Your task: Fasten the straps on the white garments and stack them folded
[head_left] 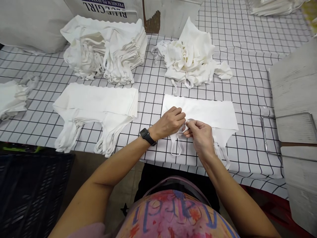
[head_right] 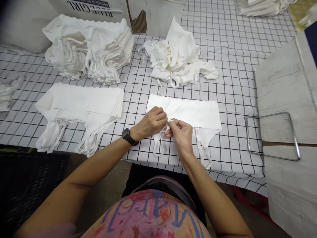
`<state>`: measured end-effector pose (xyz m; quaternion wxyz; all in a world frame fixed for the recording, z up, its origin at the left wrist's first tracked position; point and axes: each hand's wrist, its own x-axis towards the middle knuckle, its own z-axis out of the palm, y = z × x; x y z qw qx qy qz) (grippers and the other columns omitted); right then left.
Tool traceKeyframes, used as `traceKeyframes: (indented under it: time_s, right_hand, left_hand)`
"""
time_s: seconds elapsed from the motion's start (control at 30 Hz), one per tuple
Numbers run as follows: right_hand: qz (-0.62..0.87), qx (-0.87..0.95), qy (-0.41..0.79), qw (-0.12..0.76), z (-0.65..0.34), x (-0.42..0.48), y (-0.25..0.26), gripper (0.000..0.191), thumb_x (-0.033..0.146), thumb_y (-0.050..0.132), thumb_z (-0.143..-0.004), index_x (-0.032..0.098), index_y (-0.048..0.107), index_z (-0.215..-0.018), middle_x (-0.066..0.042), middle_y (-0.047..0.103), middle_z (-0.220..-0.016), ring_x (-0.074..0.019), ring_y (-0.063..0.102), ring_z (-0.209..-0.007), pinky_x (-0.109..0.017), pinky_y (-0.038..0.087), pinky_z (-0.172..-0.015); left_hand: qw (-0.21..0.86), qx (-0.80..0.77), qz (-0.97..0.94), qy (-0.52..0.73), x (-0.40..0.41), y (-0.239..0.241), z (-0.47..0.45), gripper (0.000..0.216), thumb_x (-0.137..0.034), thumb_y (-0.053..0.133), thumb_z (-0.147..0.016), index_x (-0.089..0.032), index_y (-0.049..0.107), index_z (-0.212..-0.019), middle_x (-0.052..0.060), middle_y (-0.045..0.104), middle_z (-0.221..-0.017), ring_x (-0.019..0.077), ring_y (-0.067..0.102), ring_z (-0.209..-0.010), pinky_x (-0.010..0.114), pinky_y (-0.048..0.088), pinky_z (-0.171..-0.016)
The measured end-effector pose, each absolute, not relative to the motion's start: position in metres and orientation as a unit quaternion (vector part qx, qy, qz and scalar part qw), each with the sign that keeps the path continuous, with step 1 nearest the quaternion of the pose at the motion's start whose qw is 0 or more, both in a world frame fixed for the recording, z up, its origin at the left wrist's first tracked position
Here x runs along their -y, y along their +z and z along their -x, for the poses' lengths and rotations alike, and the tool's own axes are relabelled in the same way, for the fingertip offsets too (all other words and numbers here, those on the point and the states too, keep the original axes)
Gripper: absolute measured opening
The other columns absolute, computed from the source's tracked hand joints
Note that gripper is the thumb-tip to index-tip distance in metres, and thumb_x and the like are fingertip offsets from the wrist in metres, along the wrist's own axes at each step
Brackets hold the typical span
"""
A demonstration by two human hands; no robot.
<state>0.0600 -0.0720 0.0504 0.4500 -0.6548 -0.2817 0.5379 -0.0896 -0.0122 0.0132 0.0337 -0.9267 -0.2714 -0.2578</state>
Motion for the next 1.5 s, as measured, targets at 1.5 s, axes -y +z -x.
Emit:
traceKeyframes:
  time_s: [1.5]
  right_hand:
    - [0.613, 0.724, 0.117, 0.294, -0.198, 0.199, 0.031, 0.018, 0.024, 0.06, -0.101, 0.024, 0.074, -0.112, -0.011, 0.069, -0.121, -0.0249, 0.068, -0.1, -0.042, 0.062, -0.085]
  left_hand:
    - [-0.112, 0.323, 0.936, -0.088, 0.062, 0.05, 0.121, 0.038, -0.043, 0.053, -0.106, -0.024, 0.061, -0.138, 0.011, 0.057, -0.151, 0.0314, 0.048, -0.141, 0.057, 0.031, -0.12]
